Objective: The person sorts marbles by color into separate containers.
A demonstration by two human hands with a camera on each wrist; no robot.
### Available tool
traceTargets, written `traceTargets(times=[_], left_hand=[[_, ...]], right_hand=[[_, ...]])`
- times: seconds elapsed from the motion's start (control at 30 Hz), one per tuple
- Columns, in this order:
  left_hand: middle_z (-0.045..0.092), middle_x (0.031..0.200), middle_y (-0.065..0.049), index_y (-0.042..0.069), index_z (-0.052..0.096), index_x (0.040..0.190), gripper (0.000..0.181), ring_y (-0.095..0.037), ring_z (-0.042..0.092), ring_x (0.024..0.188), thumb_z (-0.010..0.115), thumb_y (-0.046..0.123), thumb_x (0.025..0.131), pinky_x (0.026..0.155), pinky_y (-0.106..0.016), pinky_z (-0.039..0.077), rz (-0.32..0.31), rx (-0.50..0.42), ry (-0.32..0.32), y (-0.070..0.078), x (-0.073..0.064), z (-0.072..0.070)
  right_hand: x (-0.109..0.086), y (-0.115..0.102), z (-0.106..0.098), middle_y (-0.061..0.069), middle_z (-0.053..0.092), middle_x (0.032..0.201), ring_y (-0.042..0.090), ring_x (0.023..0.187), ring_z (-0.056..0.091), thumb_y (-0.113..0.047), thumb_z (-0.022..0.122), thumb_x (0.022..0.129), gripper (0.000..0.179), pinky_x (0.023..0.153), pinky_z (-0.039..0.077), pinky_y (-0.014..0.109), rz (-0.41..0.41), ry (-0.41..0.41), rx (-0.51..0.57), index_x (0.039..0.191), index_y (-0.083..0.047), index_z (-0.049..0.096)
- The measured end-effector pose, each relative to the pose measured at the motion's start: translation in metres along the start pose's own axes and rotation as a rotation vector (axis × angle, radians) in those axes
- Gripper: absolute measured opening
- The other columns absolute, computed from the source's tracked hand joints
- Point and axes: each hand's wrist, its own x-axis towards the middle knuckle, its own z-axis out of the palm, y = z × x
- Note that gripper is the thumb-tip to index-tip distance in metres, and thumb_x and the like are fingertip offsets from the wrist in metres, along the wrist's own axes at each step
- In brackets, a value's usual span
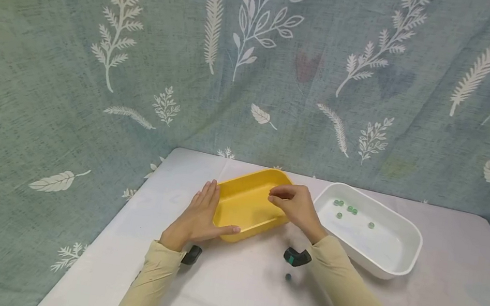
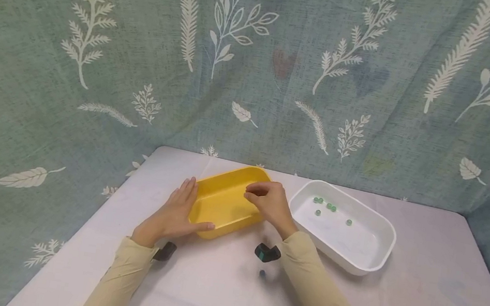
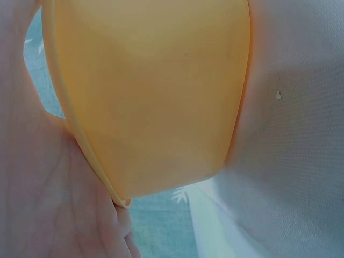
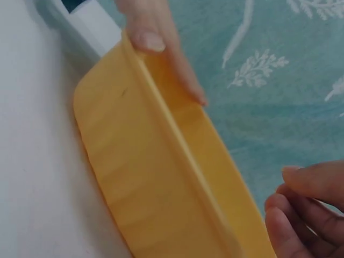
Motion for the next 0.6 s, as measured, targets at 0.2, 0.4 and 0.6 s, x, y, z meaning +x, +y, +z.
traceTargets(times=[0.2,0.4,0.6], left_hand=[[-0.005,0.174,-0.02,-0.003,0.003,0.164,0.136,-0.037,-0.003,0.163,0.056,0.089,0.079,0.132,-0.055,0.009,0.013,0.001,0.01,0.0,0.001,0.0],[-0.005,0.174,-0.021,-0.003,0.003,0.164,0.135,-0.036,-0.003,0.163,0.058,0.087,0.08,0.133,-0.054,0.008,0.012,0.007,0.011,0.0,0.001,0.0],[-0.007,0.174,-0.02,-0.002,0.001,0.164,0.135,-0.035,-0.005,0.163,0.057,0.088,0.08,0.133,-0.054,0.007,0.01,0.006,0.004,0.001,0.0,-0.001]], right_hand=[[-0.016,-0.004,-0.012,0.011,0.078,0.113,0.022,0.098,0.074,-0.019,0.079,0.092,0.024,0.082,0.061,0.027,0.026,-0.002,0.038,0.112,-0.005,0.079],[-0.035,-0.002,-0.02,0.013,0.079,0.112,0.021,0.097,0.074,-0.018,0.079,0.092,0.026,0.081,0.059,0.022,0.015,-0.007,0.076,0.113,-0.003,0.078],[-0.058,0.003,-0.027,0.016,0.078,0.109,0.012,0.092,0.074,-0.016,0.079,0.092,0.023,0.081,0.059,0.019,-0.03,0.006,0.108,0.11,-0.002,0.079]])
